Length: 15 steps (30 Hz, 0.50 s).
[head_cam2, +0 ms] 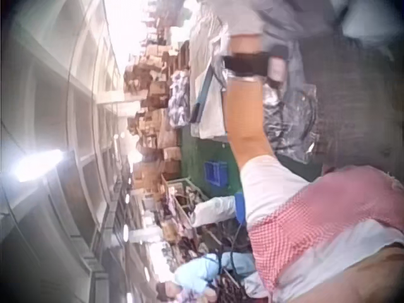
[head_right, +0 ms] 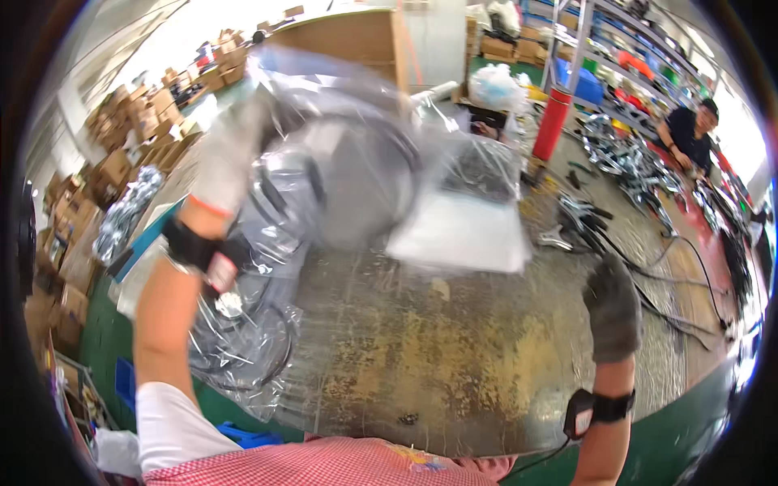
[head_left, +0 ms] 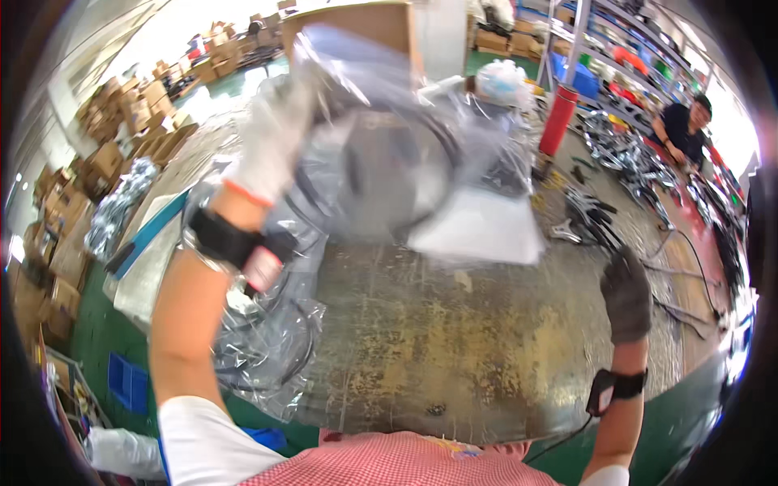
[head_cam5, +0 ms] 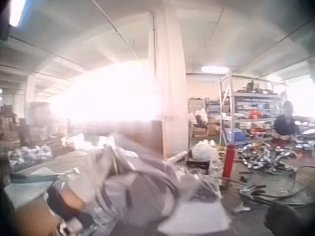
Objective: Packing coiled cables and metal clamps into plastic bags at a workstation.
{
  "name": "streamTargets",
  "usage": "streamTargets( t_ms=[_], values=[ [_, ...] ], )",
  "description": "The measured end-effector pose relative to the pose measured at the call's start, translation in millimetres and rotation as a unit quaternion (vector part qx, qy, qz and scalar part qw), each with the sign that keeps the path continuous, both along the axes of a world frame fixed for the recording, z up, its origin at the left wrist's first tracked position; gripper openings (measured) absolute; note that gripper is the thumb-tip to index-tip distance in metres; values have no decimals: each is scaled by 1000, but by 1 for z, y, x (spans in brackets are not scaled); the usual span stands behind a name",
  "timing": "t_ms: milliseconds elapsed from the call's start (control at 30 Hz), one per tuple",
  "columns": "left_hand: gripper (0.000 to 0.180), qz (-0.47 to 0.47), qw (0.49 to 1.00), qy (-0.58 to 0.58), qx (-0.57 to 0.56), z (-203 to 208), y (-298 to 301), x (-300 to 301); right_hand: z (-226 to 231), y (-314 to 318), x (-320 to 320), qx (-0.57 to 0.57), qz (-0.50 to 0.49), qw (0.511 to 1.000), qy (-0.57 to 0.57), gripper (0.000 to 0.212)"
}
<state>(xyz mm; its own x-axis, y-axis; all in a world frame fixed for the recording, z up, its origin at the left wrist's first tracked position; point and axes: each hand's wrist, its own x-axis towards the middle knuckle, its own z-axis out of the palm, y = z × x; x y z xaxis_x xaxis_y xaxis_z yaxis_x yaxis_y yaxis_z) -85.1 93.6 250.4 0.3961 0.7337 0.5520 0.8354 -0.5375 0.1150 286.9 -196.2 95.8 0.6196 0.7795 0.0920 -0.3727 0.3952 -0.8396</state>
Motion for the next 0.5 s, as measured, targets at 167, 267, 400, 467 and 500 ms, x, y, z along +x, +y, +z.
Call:
streamTargets(
  t_ms=[167, 267, 400, 467, 500],
  values=[
    [40, -153, 932, -289, -156, 39, 72, -76, -66, -36, 39, -83, -54, 995, 7, 27],
    [33, 112, 987, -39, -108, -32, 107, -115, -86, -33, 37, -179, -20, 980, 81, 28],
    [33, 66, 977, 3, -205, -126, 100, -163, -68, -22, -14, -215, 36, 976, 9, 25],
    [31, 27, 992, 52, -112, -141, 113, -184, -61, -27, -30, -282, 44, 946, -150, 26],
    [30, -17, 994, 88, -61, -136, 117, -183, -63, -33, -28, -288, 37, 946, -145, 26]
  ],
)
